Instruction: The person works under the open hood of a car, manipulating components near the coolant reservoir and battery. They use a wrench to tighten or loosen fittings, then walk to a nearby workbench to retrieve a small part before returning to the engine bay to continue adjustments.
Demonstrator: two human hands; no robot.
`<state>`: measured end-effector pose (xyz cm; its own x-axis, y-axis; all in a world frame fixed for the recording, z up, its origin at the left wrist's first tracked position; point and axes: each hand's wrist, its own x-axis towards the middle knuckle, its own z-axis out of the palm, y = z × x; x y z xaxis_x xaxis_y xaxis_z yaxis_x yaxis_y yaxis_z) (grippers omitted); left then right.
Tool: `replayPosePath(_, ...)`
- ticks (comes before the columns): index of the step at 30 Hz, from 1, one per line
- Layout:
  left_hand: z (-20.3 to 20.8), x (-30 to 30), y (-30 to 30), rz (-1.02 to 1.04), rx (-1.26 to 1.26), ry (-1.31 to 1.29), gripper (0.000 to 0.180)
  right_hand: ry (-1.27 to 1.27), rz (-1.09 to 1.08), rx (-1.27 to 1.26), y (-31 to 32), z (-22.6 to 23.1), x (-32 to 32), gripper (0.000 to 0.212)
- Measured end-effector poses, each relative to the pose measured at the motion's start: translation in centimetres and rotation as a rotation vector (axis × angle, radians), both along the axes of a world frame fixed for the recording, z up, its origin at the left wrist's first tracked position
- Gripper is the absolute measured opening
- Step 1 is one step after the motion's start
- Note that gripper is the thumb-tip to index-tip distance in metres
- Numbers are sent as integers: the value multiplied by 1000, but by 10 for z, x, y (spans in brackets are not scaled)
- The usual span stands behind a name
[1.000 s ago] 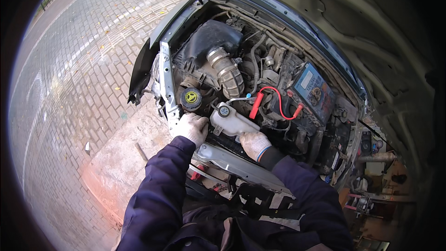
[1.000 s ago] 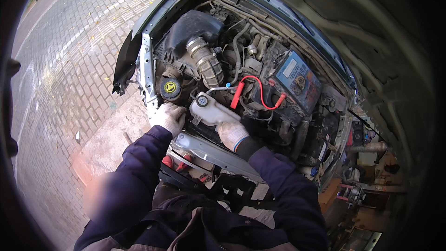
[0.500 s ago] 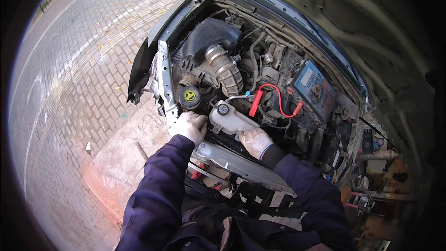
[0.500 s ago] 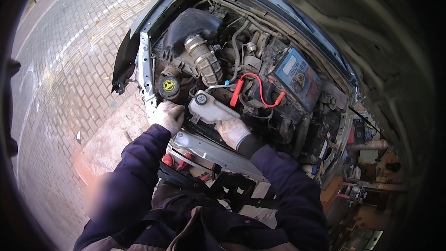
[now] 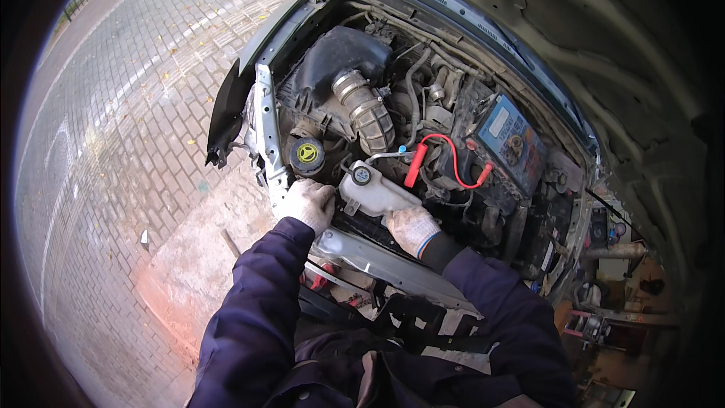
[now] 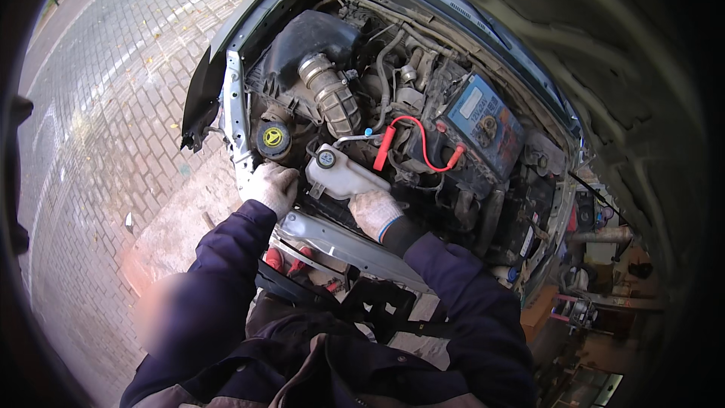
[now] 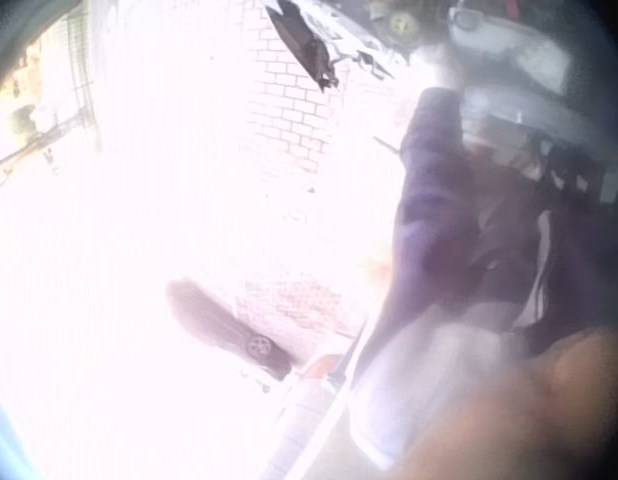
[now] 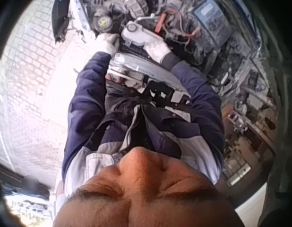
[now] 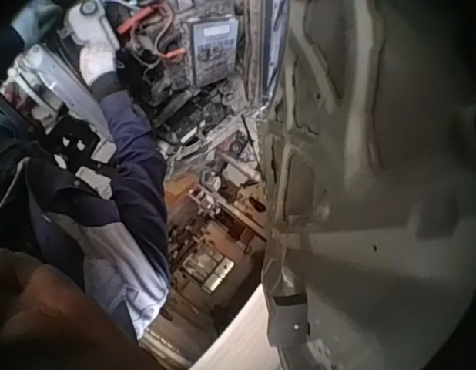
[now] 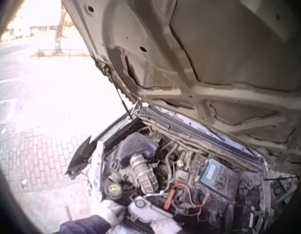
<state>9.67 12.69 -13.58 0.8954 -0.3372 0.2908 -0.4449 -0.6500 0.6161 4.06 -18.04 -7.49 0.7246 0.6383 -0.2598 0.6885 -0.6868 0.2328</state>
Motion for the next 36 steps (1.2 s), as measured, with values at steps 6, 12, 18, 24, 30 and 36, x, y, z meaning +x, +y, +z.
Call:
replayPosePath(6,-1,0,1,8,-31,-13,13,135,-300,93,1,1,0,19)
replayPosePath(12,0,1,0,5,-50,-36,12,223,-439,126,6,-7,-7,26)
replayPosePath(18,-2,1,0,2,-18,-26,12,59,29,28,-11,14,2,43)
replayPosePath(24,-2,2,-1,-2,-31,-35,13,189,-451,83,9,2,-12,35)
replayPosePath(30,0,1,0,2,-10,-23,13,97,-104,62,-6,6,1,32)
replayPosePath(36,-1,0,0,10,-7,-18,14,157,-255,91,-5,6,0,24)
